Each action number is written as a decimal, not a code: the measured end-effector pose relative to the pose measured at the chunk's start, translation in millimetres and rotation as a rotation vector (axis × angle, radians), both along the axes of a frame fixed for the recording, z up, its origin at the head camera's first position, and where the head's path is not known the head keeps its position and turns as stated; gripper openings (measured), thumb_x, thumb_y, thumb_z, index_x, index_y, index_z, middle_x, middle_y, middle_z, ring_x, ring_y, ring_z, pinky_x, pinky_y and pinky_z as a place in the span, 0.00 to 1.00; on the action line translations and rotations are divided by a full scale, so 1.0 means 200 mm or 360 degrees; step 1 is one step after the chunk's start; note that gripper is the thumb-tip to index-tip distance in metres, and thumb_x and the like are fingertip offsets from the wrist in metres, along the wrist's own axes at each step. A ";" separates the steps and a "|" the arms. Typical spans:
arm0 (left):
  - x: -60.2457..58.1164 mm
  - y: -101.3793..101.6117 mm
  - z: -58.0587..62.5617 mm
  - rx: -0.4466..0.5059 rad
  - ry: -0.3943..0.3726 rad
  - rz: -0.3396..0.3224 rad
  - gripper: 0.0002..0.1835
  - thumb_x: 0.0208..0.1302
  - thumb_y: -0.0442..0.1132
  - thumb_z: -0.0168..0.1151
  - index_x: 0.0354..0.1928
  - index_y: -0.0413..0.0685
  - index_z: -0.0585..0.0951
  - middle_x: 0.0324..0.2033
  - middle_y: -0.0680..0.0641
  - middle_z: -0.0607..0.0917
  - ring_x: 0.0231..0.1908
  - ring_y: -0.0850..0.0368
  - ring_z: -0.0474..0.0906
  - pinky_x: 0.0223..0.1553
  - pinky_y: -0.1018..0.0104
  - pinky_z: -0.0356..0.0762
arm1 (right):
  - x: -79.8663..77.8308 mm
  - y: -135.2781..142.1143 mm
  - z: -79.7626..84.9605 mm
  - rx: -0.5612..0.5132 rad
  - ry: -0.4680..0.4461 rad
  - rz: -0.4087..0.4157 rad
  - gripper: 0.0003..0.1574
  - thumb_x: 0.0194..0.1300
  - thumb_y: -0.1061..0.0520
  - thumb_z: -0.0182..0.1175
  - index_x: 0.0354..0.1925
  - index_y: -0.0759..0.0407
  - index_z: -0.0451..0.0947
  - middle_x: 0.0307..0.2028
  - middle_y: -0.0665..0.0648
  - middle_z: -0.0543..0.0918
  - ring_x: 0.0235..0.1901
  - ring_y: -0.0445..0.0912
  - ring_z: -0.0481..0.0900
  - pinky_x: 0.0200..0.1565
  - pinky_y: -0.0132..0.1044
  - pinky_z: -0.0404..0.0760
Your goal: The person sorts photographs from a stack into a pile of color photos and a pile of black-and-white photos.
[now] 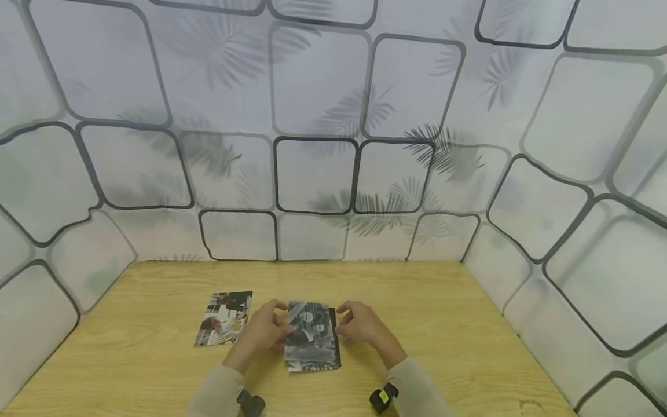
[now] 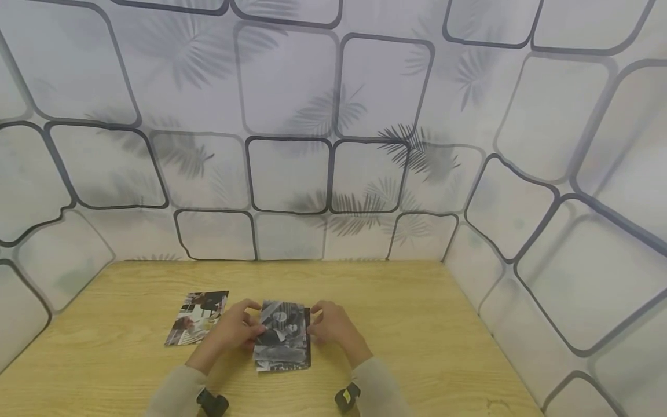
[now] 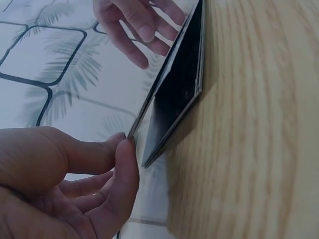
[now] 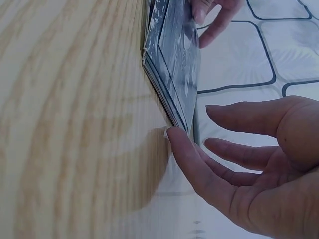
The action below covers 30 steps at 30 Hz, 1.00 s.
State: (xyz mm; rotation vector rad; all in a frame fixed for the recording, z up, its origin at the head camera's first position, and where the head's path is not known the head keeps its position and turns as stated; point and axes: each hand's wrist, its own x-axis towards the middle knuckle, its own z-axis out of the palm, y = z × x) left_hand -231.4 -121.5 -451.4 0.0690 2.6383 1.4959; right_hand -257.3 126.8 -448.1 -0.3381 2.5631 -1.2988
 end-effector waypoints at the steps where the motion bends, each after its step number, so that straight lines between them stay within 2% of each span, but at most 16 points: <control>1: 0.00 0.00 0.01 0.0016 -0.0004 0.0001 0.31 0.62 0.27 0.70 0.66 0.31 0.70 0.36 0.40 0.85 0.27 0.54 0.83 0.29 0.62 0.89 | 0.00 0.00 0.00 0.0014 0.0015 0.0003 0.29 0.63 0.67 0.68 0.60 0.72 0.75 0.41 0.65 0.84 0.29 0.49 0.87 0.32 0.41 0.90; 4: 0.00 0.01 0.03 0.0060 -0.0019 0.0006 0.32 0.62 0.27 0.69 0.68 0.35 0.69 0.36 0.40 0.85 0.28 0.53 0.83 0.29 0.61 0.89 | 0.00 0.00 0.02 0.0043 0.0061 0.0004 0.27 0.64 0.65 0.68 0.60 0.69 0.76 0.42 0.65 0.84 0.30 0.48 0.86 0.32 0.41 0.90; 8: 0.01 0.01 0.05 0.0094 0.0018 -0.0016 0.33 0.63 0.27 0.69 0.69 0.38 0.69 0.37 0.39 0.85 0.29 0.53 0.83 0.29 0.59 0.89 | 0.01 0.00 0.03 -0.0027 0.0059 0.0012 0.27 0.65 0.65 0.67 0.61 0.69 0.76 0.43 0.66 0.84 0.31 0.50 0.87 0.34 0.43 0.90; 12: 0.02 0.01 0.06 0.0165 0.0085 -0.0103 0.33 0.65 0.27 0.67 0.71 0.40 0.68 0.38 0.37 0.84 0.26 0.52 0.83 0.27 0.56 0.88 | 0.02 0.00 0.04 -0.0131 0.0068 0.0040 0.26 0.66 0.65 0.67 0.61 0.69 0.76 0.45 0.67 0.83 0.32 0.51 0.88 0.34 0.42 0.91; 18: 0.03 0.03 0.07 0.0292 0.0116 -0.0213 0.30 0.68 0.27 0.64 0.70 0.39 0.68 0.40 0.35 0.82 0.25 0.51 0.83 0.26 0.54 0.87 | 0.00 0.02 0.03 -0.0215 0.0142 0.0029 0.23 0.67 0.66 0.66 0.59 0.68 0.77 0.44 0.66 0.83 0.32 0.47 0.87 0.34 0.42 0.91; 25: 0.01 0.08 0.05 0.0272 0.0157 -0.0197 0.24 0.68 0.26 0.64 0.65 0.37 0.73 0.37 0.38 0.82 0.25 0.54 0.81 0.26 0.56 0.88 | 0.00 0.04 0.05 -0.0248 0.0157 -0.0008 0.23 0.66 0.67 0.66 0.59 0.68 0.78 0.42 0.66 0.83 0.31 0.46 0.86 0.34 0.44 0.91; 30: 0.00 0.12 0.04 0.0277 0.0179 -0.0229 0.23 0.67 0.26 0.64 0.63 0.35 0.74 0.38 0.39 0.81 0.28 0.54 0.81 0.27 0.58 0.89 | -0.02 0.08 0.07 -0.0243 0.0147 -0.0016 0.23 0.65 0.69 0.65 0.59 0.68 0.78 0.42 0.66 0.83 0.30 0.46 0.85 0.33 0.44 0.91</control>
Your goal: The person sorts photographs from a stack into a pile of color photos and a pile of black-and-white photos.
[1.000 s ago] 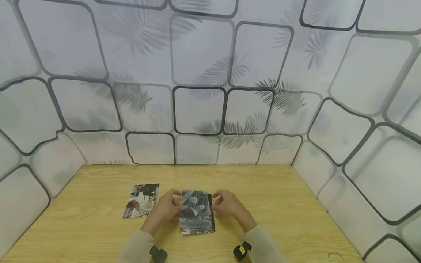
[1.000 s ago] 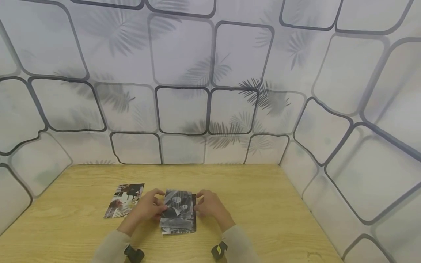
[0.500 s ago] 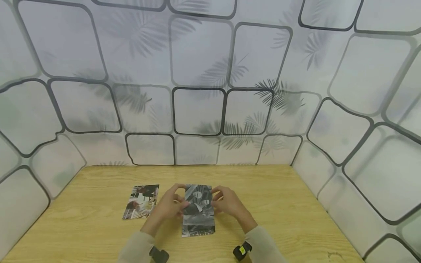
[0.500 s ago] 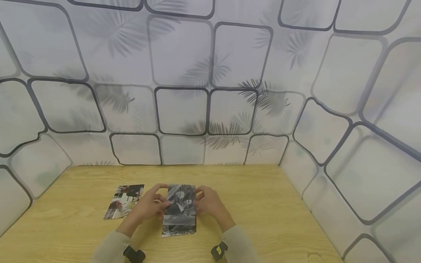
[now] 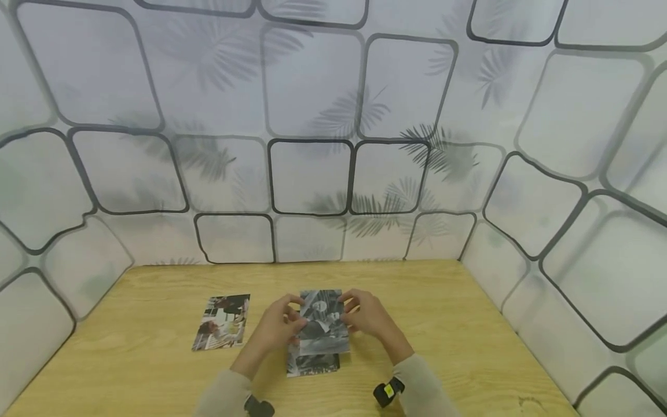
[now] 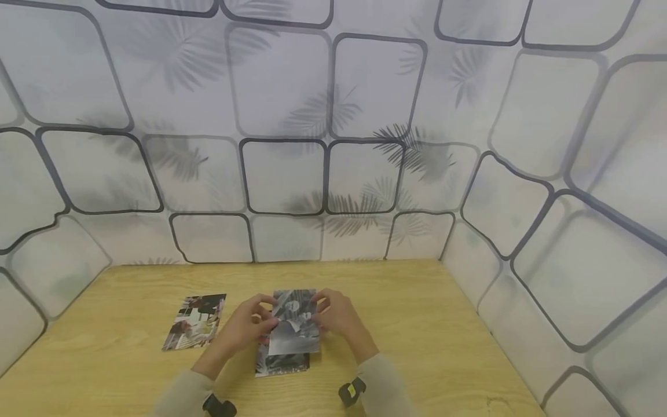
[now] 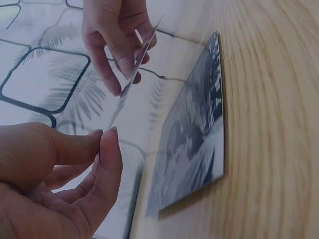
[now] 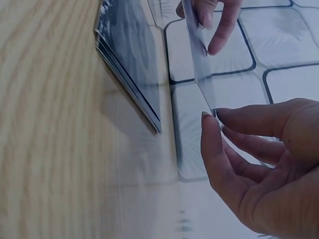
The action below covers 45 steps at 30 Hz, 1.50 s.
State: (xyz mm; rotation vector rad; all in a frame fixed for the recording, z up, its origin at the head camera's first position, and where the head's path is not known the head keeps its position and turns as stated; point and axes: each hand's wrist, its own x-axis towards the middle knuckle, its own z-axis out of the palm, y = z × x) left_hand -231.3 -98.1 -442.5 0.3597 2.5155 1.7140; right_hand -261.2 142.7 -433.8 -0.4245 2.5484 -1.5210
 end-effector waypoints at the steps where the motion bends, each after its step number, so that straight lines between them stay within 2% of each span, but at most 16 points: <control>1: 0.00 0.01 0.00 -0.0005 -0.0001 -0.0010 0.23 0.67 0.26 0.64 0.63 0.35 0.74 0.38 0.40 0.80 0.28 0.54 0.81 0.27 0.59 0.89 | 0.00 0.01 0.01 0.0014 0.0002 -0.0010 0.23 0.65 0.69 0.65 0.59 0.68 0.78 0.42 0.66 0.83 0.30 0.46 0.85 0.33 0.43 0.91; 10: -0.04 0.18 0.04 -0.0053 -0.0005 -0.0144 0.25 0.65 0.25 0.65 0.63 0.33 0.72 0.38 0.40 0.79 0.30 0.56 0.82 0.31 0.60 0.90 | -0.03 0.15 0.08 0.0137 0.0046 -0.0192 0.23 0.65 0.70 0.65 0.58 0.65 0.80 0.41 0.64 0.84 0.27 0.46 0.85 0.32 0.43 0.91; 14: -0.07 0.26 0.07 -0.0061 0.0005 -0.0194 0.24 0.65 0.24 0.63 0.63 0.31 0.72 0.38 0.40 0.78 0.31 0.54 0.82 0.32 0.59 0.91 | -0.04 0.23 0.11 0.0190 0.0036 -0.0226 0.23 0.65 0.69 0.65 0.59 0.66 0.80 0.42 0.65 0.84 0.28 0.46 0.85 0.33 0.44 0.91; 24: -0.12 0.43 0.10 -0.0060 -0.0038 -0.0223 0.26 0.65 0.22 0.63 0.65 0.32 0.72 0.40 0.39 0.77 0.36 0.53 0.80 0.35 0.57 0.91 | -0.07 0.39 0.12 0.0237 -0.0006 -0.0321 0.25 0.66 0.69 0.64 0.62 0.65 0.78 0.45 0.66 0.83 0.32 0.47 0.86 0.38 0.47 0.91; 30: -0.16 0.52 0.07 -0.0114 -0.0011 -0.0245 0.26 0.64 0.21 0.61 0.65 0.31 0.72 0.41 0.38 0.77 0.39 0.51 0.81 0.33 0.60 0.90 | -0.09 0.47 0.10 0.0231 -0.0008 -0.0349 0.26 0.66 0.69 0.64 0.62 0.68 0.77 0.45 0.67 0.82 0.33 0.47 0.86 0.37 0.45 0.91; 35: -0.18 0.59 0.05 -0.0081 0.0012 -0.0269 0.26 0.61 0.19 0.60 0.63 0.28 0.73 0.42 0.34 0.78 0.38 0.50 0.82 0.32 0.63 0.90 | -0.09 0.53 0.08 0.0231 -0.0021 -0.0375 0.27 0.64 0.71 0.64 0.61 0.72 0.76 0.45 0.69 0.81 0.34 0.48 0.85 0.37 0.44 0.91; 40: -0.21 0.67 0.02 -0.0070 0.0033 -0.0254 0.27 0.56 0.16 0.60 0.61 0.26 0.73 0.40 0.34 0.79 0.36 0.50 0.82 0.31 0.66 0.89 | -0.11 0.60 0.05 0.0203 -0.0058 -0.0376 0.26 0.64 0.72 0.63 0.61 0.74 0.74 0.45 0.70 0.81 0.35 0.49 0.85 0.38 0.46 0.91; 45: -0.22 0.74 -0.02 -0.0122 0.0026 -0.0247 0.29 0.56 0.16 0.61 0.62 0.28 0.73 0.42 0.35 0.80 0.32 0.52 0.81 0.32 0.65 0.88 | -0.11 0.67 0.01 0.0178 -0.0117 -0.0406 0.27 0.65 0.72 0.62 0.62 0.75 0.73 0.44 0.69 0.80 0.36 0.50 0.84 0.38 0.46 0.90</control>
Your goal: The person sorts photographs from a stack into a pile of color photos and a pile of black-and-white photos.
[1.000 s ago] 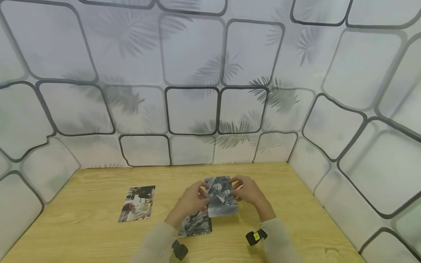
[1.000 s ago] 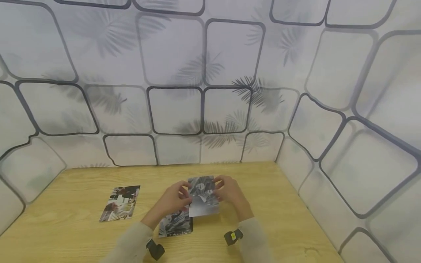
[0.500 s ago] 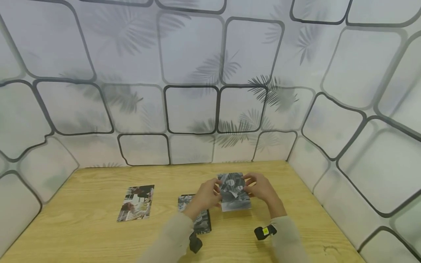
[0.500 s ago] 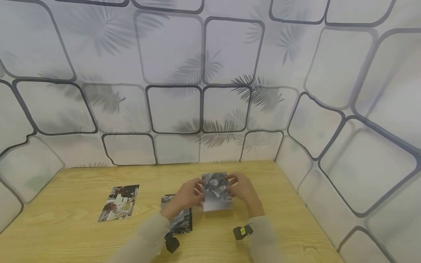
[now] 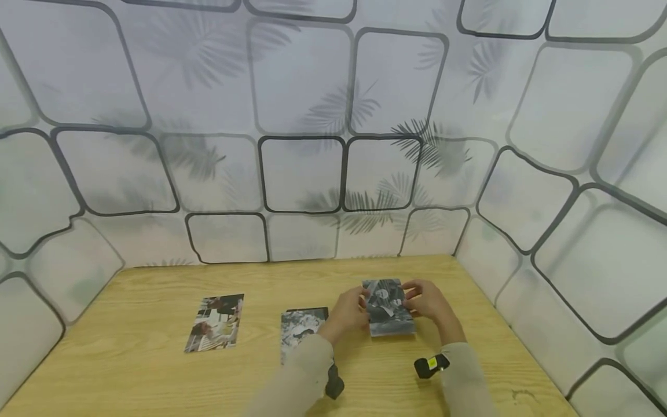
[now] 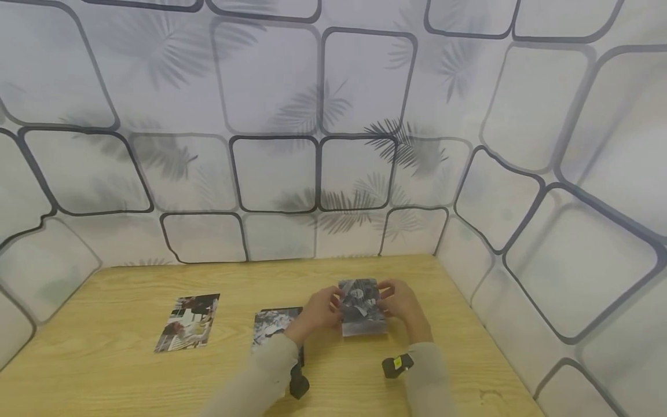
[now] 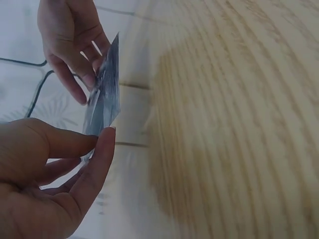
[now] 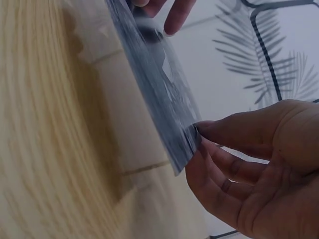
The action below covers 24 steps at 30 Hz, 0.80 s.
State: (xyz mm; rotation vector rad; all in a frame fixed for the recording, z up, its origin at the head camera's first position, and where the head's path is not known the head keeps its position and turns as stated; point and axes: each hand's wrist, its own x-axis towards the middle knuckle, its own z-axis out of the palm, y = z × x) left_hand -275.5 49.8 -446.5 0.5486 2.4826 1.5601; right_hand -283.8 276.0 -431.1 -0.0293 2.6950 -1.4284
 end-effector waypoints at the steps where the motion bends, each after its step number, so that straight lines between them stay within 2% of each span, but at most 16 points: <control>1: 0.00 0.01 -0.01 -0.0010 -0.0009 -0.0004 0.29 0.57 0.17 0.62 0.63 0.28 0.73 0.43 0.35 0.80 0.32 0.54 0.81 0.32 0.65 0.87 | 0.00 0.01 -0.01 -0.0001 -0.0009 -0.0018 0.27 0.65 0.72 0.62 0.62 0.74 0.73 0.44 0.68 0.80 0.36 0.50 0.84 0.38 0.46 0.90; 7: -0.01 0.07 -0.04 -0.0058 -0.0063 0.0011 0.30 0.59 0.17 0.61 0.66 0.30 0.73 0.48 0.37 0.81 0.26 0.57 0.81 0.32 0.65 0.86 | -0.02 0.06 -0.06 0.0013 -0.0028 -0.0053 0.28 0.65 0.71 0.62 0.63 0.75 0.73 0.46 0.69 0.81 0.36 0.49 0.83 0.37 0.43 0.89; 11: -0.01 0.10 -0.05 -0.0052 -0.0096 0.0045 0.30 0.59 0.16 0.60 0.66 0.28 0.73 0.34 0.41 0.81 0.21 0.60 0.73 0.34 0.66 0.87 | -0.04 0.08 -0.09 0.0022 -0.0025 -0.0077 0.28 0.65 0.71 0.62 0.63 0.75 0.73 0.49 0.72 0.81 0.38 0.50 0.84 0.37 0.42 0.88; 13: -0.02 0.11 -0.05 -0.0053 -0.0111 0.0045 0.30 0.59 0.17 0.59 0.67 0.26 0.72 0.24 0.44 0.78 0.18 0.61 0.68 0.30 0.68 0.84 | -0.05 0.09 -0.11 0.0049 -0.0012 -0.0105 0.28 0.64 0.71 0.63 0.62 0.76 0.74 0.50 0.73 0.81 0.40 0.52 0.84 0.39 0.41 0.88; 16: -0.03 0.12 -0.05 -0.0129 -0.0063 0.0059 0.30 0.58 0.19 0.62 0.66 0.24 0.73 0.24 0.46 0.78 0.19 0.60 0.66 0.33 0.67 0.81 | -0.07 0.10 -0.13 0.0073 -0.0002 -0.0142 0.28 0.63 0.72 0.63 0.61 0.77 0.74 0.50 0.74 0.82 0.42 0.53 0.85 0.40 0.42 0.88; 21: -0.05 0.13 -0.04 -0.0159 -0.0045 0.0046 0.31 0.57 0.20 0.64 0.65 0.25 0.74 0.19 0.52 0.70 0.18 0.61 0.61 0.30 0.69 0.72 | -0.07 0.11 -0.14 0.0049 -0.0028 -0.0159 0.28 0.63 0.73 0.63 0.62 0.79 0.73 0.52 0.75 0.81 0.44 0.54 0.86 0.43 0.43 0.90; 24: -0.04 0.13 -0.03 -0.0142 -0.0055 0.0010 0.30 0.58 0.22 0.67 0.64 0.26 0.75 0.25 0.49 0.79 0.23 0.61 0.71 0.31 0.68 0.77 | -0.06 0.13 -0.13 0.0055 -0.0035 -0.0148 0.29 0.64 0.72 0.63 0.63 0.79 0.72 0.55 0.77 0.80 0.46 0.56 0.87 0.45 0.43 0.90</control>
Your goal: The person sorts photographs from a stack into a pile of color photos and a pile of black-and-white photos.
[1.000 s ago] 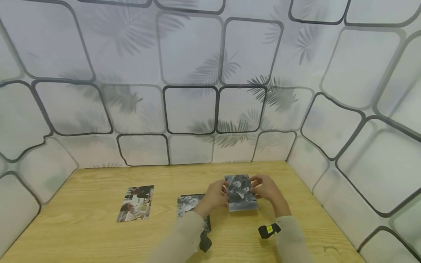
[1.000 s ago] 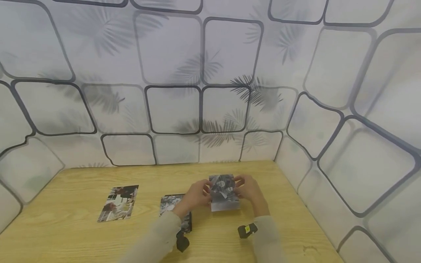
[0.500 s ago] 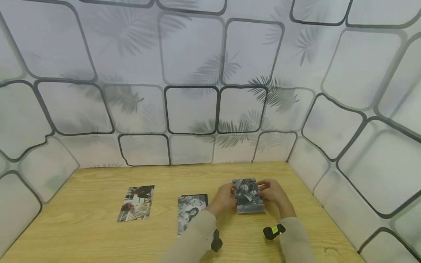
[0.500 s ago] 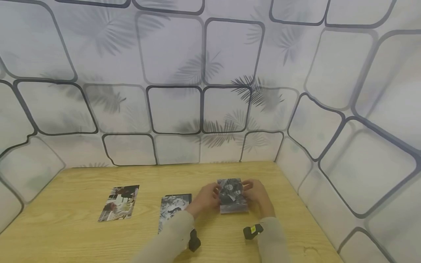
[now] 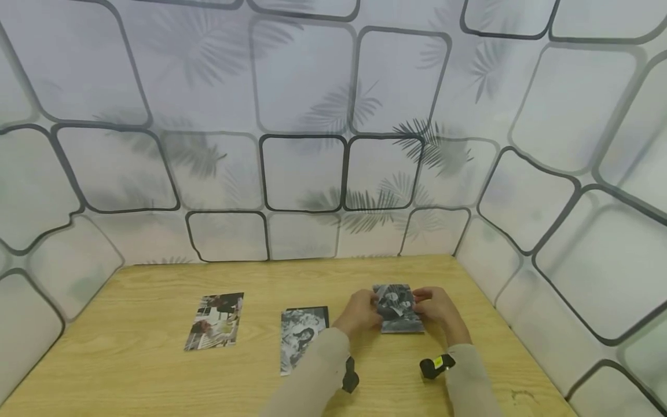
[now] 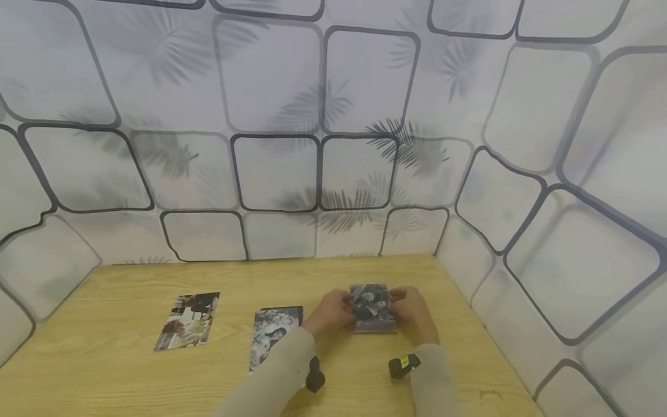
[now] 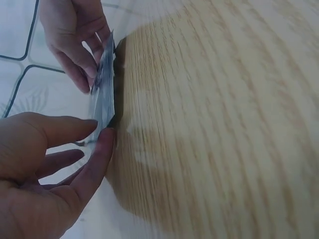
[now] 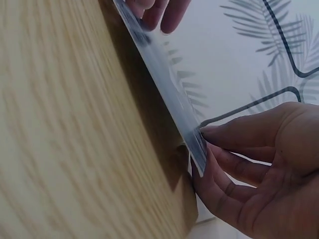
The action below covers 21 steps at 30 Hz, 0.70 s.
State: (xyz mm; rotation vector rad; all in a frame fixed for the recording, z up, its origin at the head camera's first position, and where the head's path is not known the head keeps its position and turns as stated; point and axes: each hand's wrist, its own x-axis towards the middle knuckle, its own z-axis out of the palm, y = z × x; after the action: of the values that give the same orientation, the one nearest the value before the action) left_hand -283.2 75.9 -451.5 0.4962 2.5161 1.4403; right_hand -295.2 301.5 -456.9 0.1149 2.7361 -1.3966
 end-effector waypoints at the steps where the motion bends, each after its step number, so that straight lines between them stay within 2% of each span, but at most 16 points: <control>1: 0.00 0.00 0.00 0.0006 -0.0010 -0.0016 0.29 0.58 0.23 0.68 0.64 0.26 0.75 0.28 0.46 0.83 0.26 0.60 0.74 0.33 0.67 0.81 | 0.00 0.01 0.00 -0.0004 -0.0002 0.0003 0.29 0.64 0.72 0.62 0.63 0.79 0.72 0.55 0.77 0.80 0.47 0.57 0.87 0.46 0.44 0.90; 3: 0.01 0.00 0.01 0.0006 -0.0021 -0.0042 0.29 0.58 0.25 0.70 0.63 0.27 0.76 0.38 0.41 0.87 0.34 0.57 0.81 0.41 0.63 0.86 | 0.00 0.02 0.01 0.0013 0.0005 0.0015 0.29 0.63 0.72 0.62 0.62 0.80 0.72 0.56 0.78 0.80 0.48 0.59 0.86 0.47 0.44 0.89; 5: 0.01 0.01 0.01 -0.0008 -0.0018 -0.0053 0.29 0.58 0.26 0.72 0.63 0.29 0.77 0.44 0.38 0.87 0.40 0.54 0.84 0.46 0.60 0.87 | 0.00 0.03 0.01 0.0040 0.0008 0.0032 0.29 0.64 0.72 0.61 0.62 0.80 0.72 0.57 0.78 0.79 0.51 0.61 0.85 0.49 0.45 0.89; 10: 0.00 0.02 0.00 -0.0046 0.0014 -0.0050 0.30 0.58 0.26 0.71 0.64 0.31 0.76 0.46 0.37 0.87 0.41 0.52 0.84 0.45 0.60 0.87 | 0.01 0.04 0.03 0.0137 0.0012 0.0072 0.29 0.63 0.69 0.61 0.62 0.78 0.74 0.59 0.78 0.79 0.57 0.66 0.81 0.56 0.52 0.86; 14: 0.00 0.03 0.00 -0.0083 0.0064 -0.0055 0.32 0.59 0.27 0.71 0.66 0.33 0.75 0.50 0.36 0.86 0.43 0.52 0.84 0.45 0.59 0.87 | 0.01 0.04 0.05 0.0200 0.0022 0.0130 0.30 0.63 0.66 0.61 0.62 0.78 0.73 0.61 0.78 0.79 0.59 0.68 0.80 0.58 0.56 0.84; 18: 0.01 0.01 0.01 -0.0110 0.0093 -0.0055 0.32 0.60 0.26 0.69 0.68 0.35 0.73 0.56 0.33 0.83 0.43 0.51 0.82 0.43 0.58 0.85 | 0.03 0.03 0.07 0.0177 0.0000 0.0176 0.30 0.67 0.65 0.59 0.65 0.78 0.71 0.64 0.79 0.75 0.62 0.71 0.76 0.59 0.58 0.83; 21: 0.03 -0.02 0.03 -0.0099 0.0089 -0.0047 0.32 0.62 0.26 0.66 0.70 0.36 0.71 0.62 0.32 0.79 0.50 0.46 0.83 0.46 0.56 0.87 | 0.04 0.02 0.11 0.0122 -0.0028 0.0191 0.31 0.70 0.65 0.58 0.67 0.78 0.68 0.66 0.80 0.72 0.63 0.72 0.75 0.58 0.57 0.85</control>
State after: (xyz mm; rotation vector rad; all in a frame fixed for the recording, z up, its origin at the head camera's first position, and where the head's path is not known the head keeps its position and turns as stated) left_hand -277.2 71.3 -446.4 0.5677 2.5766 1.3518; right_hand -286.8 305.4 -435.8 -0.0323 2.7321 -1.2547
